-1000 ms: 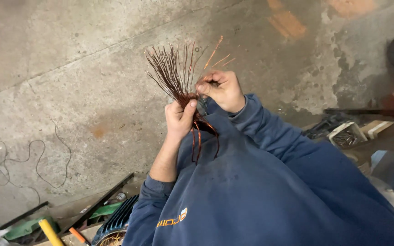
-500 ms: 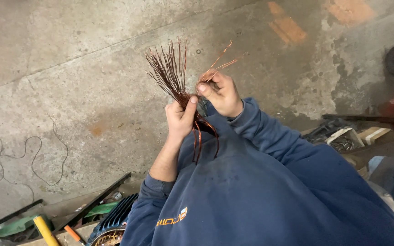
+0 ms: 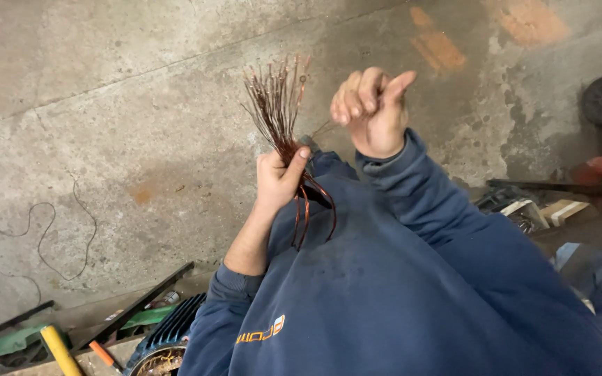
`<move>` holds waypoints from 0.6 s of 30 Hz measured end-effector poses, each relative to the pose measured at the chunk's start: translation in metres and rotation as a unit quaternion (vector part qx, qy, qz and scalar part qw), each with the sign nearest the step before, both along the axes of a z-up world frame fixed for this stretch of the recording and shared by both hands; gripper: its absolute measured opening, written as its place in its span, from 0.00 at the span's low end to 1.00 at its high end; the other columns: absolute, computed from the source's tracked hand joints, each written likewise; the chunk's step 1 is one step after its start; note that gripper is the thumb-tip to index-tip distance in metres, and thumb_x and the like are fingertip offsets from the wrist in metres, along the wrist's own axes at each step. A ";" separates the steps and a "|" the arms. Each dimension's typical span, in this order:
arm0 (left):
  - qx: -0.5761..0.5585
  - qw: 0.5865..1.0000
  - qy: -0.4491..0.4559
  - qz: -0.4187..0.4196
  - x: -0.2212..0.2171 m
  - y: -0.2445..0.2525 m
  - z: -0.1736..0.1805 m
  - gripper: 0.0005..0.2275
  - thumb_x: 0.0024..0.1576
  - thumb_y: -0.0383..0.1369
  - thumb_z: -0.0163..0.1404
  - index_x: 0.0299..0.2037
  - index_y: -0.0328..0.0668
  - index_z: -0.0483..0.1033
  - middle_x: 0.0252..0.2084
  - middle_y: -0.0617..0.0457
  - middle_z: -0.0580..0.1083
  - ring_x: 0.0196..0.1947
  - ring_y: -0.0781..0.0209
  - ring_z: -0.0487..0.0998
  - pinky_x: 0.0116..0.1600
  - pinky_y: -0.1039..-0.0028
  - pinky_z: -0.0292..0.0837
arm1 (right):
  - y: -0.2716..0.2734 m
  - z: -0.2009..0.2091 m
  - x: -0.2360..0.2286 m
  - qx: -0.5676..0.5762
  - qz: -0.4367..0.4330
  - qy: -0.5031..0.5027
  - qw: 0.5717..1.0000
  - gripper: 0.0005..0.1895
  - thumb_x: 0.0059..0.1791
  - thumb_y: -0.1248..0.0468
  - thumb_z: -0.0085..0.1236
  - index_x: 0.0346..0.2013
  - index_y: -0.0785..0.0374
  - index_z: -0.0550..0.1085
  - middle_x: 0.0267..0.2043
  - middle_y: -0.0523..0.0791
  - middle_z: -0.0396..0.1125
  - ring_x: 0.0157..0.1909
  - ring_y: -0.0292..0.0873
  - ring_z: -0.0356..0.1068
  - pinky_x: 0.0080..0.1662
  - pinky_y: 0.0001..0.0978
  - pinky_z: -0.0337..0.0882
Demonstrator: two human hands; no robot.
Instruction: The person holds a bundle of copper wires and repeatedly separates individual strands by hand, fanning them out and then gathering them back together. The task appears to be manual wire preparation or sorting without tools.
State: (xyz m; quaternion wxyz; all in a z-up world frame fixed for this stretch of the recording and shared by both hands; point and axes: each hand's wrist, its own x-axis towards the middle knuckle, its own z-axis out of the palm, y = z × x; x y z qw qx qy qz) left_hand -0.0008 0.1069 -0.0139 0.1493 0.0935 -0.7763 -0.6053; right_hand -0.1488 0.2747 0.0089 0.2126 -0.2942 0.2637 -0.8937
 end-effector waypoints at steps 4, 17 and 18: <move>0.004 1.000 0.015 -0.001 -0.001 0.001 0.003 0.08 0.64 0.33 0.55 0.37 0.35 0.81 0.20 0.58 0.72 0.21 0.72 0.72 0.28 0.77 0.67 | -0.024 0.025 -0.002 0.046 -0.063 -0.065 0.995 0.35 0.50 0.33 0.39 0.49 0.60 0.71 0.43 0.46 0.70 0.44 0.43 0.73 0.47 0.39 0.76; 0.035 0.999 0.018 -0.009 -0.005 -0.001 -0.004 0.07 0.64 0.32 0.55 0.39 0.35 0.80 0.22 0.56 0.75 0.24 0.73 0.73 0.30 0.77 0.69 | -0.019 -0.011 0.027 0.348 -0.181 0.280 0.876 0.11 0.54 0.63 0.62 0.36 0.70 0.75 0.35 0.47 0.70 0.37 0.41 0.71 0.43 0.31 0.70; 0.030 0.999 0.006 -0.009 -0.003 -0.001 -0.006 0.08 0.63 0.33 0.56 0.37 0.35 0.80 0.21 0.56 0.73 0.23 0.73 0.72 0.30 0.77 0.69 | -0.018 -0.009 0.028 0.342 -0.176 0.267 0.883 0.12 0.54 0.62 0.62 0.35 0.70 0.75 0.33 0.47 0.70 0.36 0.40 0.70 0.41 0.31 0.70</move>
